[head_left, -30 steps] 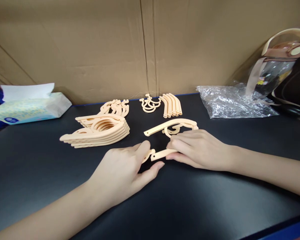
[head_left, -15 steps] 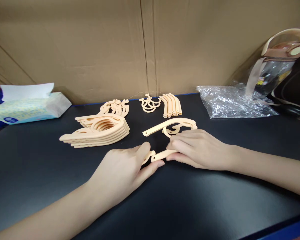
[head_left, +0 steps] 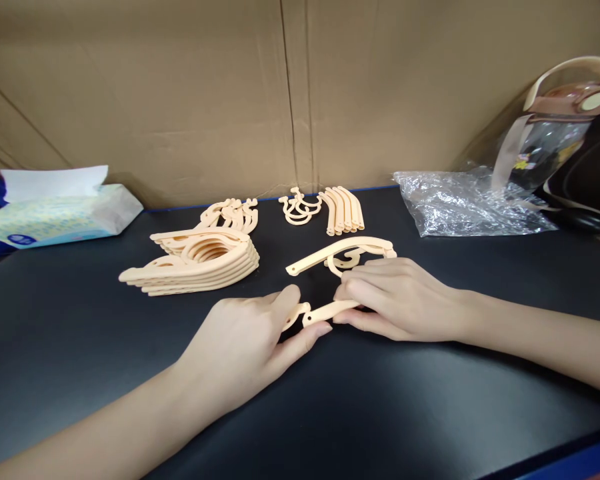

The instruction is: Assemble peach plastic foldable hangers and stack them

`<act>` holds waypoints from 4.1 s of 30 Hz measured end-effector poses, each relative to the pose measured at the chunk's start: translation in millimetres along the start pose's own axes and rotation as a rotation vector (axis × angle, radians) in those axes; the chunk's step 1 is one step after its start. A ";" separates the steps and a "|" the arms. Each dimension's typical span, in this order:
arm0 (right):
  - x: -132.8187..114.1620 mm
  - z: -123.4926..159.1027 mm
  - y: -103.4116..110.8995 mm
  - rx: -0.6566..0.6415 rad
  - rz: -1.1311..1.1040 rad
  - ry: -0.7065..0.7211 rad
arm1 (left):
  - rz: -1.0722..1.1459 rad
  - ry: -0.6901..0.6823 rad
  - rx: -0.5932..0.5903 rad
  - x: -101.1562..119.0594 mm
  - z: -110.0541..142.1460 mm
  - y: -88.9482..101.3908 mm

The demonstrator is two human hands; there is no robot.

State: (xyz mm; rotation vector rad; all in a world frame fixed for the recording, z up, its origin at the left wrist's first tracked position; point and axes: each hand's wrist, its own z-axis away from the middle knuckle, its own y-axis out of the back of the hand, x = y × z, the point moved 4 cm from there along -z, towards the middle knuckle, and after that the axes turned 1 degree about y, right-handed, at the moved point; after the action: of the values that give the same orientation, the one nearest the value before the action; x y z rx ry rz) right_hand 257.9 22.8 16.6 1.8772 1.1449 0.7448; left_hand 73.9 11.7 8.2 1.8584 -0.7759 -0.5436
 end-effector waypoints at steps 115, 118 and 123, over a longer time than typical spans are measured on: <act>3.4 2.0 -5.1 -0.145 -0.060 -0.024 | -0.155 -0.268 0.120 7.6 -7.1 12.1; 3.4 1.8 -5.4 -0.136 -0.058 -0.020 | -0.146 -0.268 0.116 6.6 -6.8 12.0; 3.2 1.4 -5.3 -0.126 -0.064 -0.011 | -0.102 -0.264 0.065 5.5 -4.6 9.0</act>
State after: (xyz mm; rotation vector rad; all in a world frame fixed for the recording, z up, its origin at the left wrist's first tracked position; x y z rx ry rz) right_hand 258.1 26.7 11.6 1.7305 1.1191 0.7526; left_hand 78.4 8.0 18.1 1.9164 -0.8830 -0.8506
